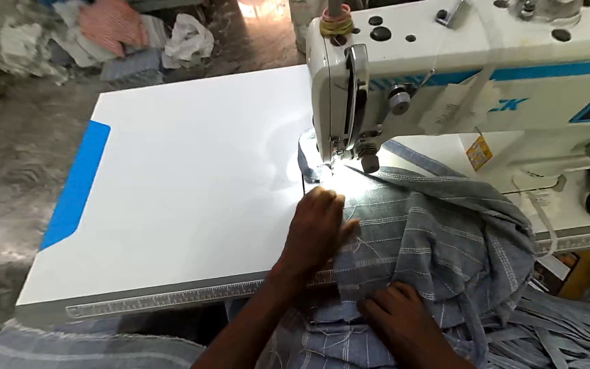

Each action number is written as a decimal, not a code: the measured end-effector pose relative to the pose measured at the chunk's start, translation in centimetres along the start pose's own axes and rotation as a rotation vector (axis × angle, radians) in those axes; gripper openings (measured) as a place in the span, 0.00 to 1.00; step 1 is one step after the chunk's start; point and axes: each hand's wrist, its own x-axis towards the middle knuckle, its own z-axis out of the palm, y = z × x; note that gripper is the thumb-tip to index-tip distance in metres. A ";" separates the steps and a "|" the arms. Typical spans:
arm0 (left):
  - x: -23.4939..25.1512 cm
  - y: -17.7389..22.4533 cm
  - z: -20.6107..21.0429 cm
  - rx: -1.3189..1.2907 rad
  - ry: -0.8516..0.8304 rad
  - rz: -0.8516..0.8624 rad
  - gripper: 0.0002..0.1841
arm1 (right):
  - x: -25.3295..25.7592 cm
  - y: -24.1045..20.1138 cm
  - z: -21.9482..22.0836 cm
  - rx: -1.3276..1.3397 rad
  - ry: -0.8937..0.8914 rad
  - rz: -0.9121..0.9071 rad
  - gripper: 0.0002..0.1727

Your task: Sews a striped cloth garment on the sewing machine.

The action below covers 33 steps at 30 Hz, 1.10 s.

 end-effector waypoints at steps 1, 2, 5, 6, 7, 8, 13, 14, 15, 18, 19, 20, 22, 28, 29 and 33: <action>0.9 -0.5 0.5 0.021 0.031 -0.003 0.24 | 0.6 0.2 -0.1 -0.003 0.014 0.014 0.08; 1.2 -0.7 0.8 0.045 0.046 -0.003 0.22 | 1.2 0.3 -0.2 0.003 0.028 0.022 0.08; 0.7 -0.3 0.7 0.099 0.047 -0.002 0.19 | 2.7 0.2 -0.7 0.028 0.068 0.045 0.08; 0.5 -0.3 0.7 0.101 0.047 -0.002 0.19 | 3.2 0.3 -0.9 0.034 0.078 0.053 0.09; 0.6 -0.5 0.8 0.099 0.047 0.003 0.19 | 3.7 0.5 -1.1 0.039 0.089 0.056 0.09; 0.9 -1.0 0.9 0.092 0.048 0.010 0.20 | 4.2 0.7 -1.3 0.042 0.093 0.058 0.10; 1.6 -1.2 -0.2 0.026 -0.052 -0.014 0.21 | 6.0 1.5 -2.1 0.004 0.089 0.049 0.14; 1.5 -1.1 -0.4 0.023 -0.076 -0.017 0.21 | 6.2 1.5 -2.2 -0.007 0.100 0.057 0.16; 1.5 -1.3 -0.3 0.030 -0.079 -0.011 0.21 | 6.5 1.6 -2.2 -0.015 0.104 0.068 0.17; 2.2 -2.4 0.1 0.042 -0.030 0.032 0.20 | 7.9 2.5 -2.3 -0.008 0.080 0.085 0.20; 2.2 -2.5 0.1 0.036 -0.020 0.044 0.18 | 8.6 2.8 -2.3 -0.004 0.074 0.086 0.20; 2.1 -2.4 0.0 0.023 -0.017 0.051 0.17 | 9.3 3.3 -2.4 -0.003 0.068 0.084 0.20; 1.9 -2.4 0.0 0.011 0.006 0.066 0.15 | 10.6 4.0 -2.5 -0.025 0.057 0.085 0.20; 3.1 -3.8 0.2 -0.010 0.030 0.105 0.12 | 14.7 5.5 -2.2 -0.071 0.090 0.104 0.21; 3.4 -4.0 0.3 -0.010 0.040 0.105 0.12 | 15.3 5.5 -2.3 -0.067 0.098 0.107 0.21; 3.6 -4.4 0.9 0.001 0.084 0.089 0.10 | 16.6 6.5 -2.0 -0.080 0.107 0.084 0.22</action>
